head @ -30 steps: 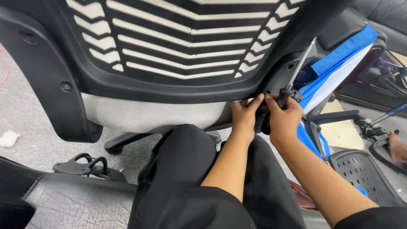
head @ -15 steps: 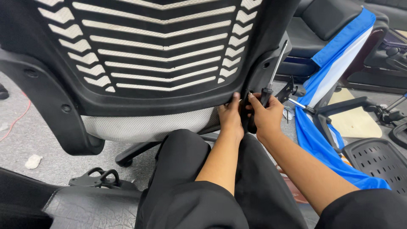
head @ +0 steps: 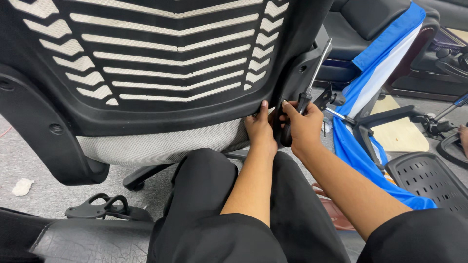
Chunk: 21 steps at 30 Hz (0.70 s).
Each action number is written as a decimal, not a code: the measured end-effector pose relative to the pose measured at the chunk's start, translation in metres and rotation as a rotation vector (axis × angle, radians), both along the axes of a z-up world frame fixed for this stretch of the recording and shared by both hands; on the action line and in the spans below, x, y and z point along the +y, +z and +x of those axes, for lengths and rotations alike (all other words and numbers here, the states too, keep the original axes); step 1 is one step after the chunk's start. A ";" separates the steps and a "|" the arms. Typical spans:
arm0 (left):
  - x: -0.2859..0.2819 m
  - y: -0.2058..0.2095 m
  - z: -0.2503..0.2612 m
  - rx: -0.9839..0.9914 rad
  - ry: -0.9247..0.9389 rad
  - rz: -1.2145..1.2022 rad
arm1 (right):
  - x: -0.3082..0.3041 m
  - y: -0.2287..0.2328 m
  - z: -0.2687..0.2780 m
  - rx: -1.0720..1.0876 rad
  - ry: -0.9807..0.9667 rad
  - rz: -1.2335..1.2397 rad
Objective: The person uses a screwdriver to tighten screws on the back of an office chair. They work on multiple screw holes along the side frame of the chair back, securing the components together.
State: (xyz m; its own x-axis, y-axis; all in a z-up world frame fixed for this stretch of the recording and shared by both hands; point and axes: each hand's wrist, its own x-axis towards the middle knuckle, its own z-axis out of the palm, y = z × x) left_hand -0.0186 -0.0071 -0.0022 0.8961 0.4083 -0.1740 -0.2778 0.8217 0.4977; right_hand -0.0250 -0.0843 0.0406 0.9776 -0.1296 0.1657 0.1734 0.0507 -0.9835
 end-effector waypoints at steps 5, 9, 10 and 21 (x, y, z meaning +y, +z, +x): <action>0.004 -0.007 -0.007 -0.123 -0.040 0.138 | -0.004 0.001 0.000 -0.003 0.019 -0.022; 0.005 -0.005 -0.012 -0.091 -0.096 0.188 | -0.005 0.000 0.001 0.007 0.049 -0.003; 0.005 -0.005 -0.013 -0.106 -0.100 0.193 | -0.006 -0.001 0.001 0.012 0.055 0.003; 0.004 -0.003 -0.010 -0.163 -0.034 0.188 | -0.043 0.015 -0.021 0.027 0.160 -0.044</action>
State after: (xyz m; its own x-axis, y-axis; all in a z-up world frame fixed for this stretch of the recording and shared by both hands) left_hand -0.0287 -0.0031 -0.0050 0.9199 0.3890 0.0498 -0.3404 0.7290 0.5939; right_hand -0.0464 -0.1276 0.0560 0.9894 0.0351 0.1409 0.1398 0.0328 -0.9896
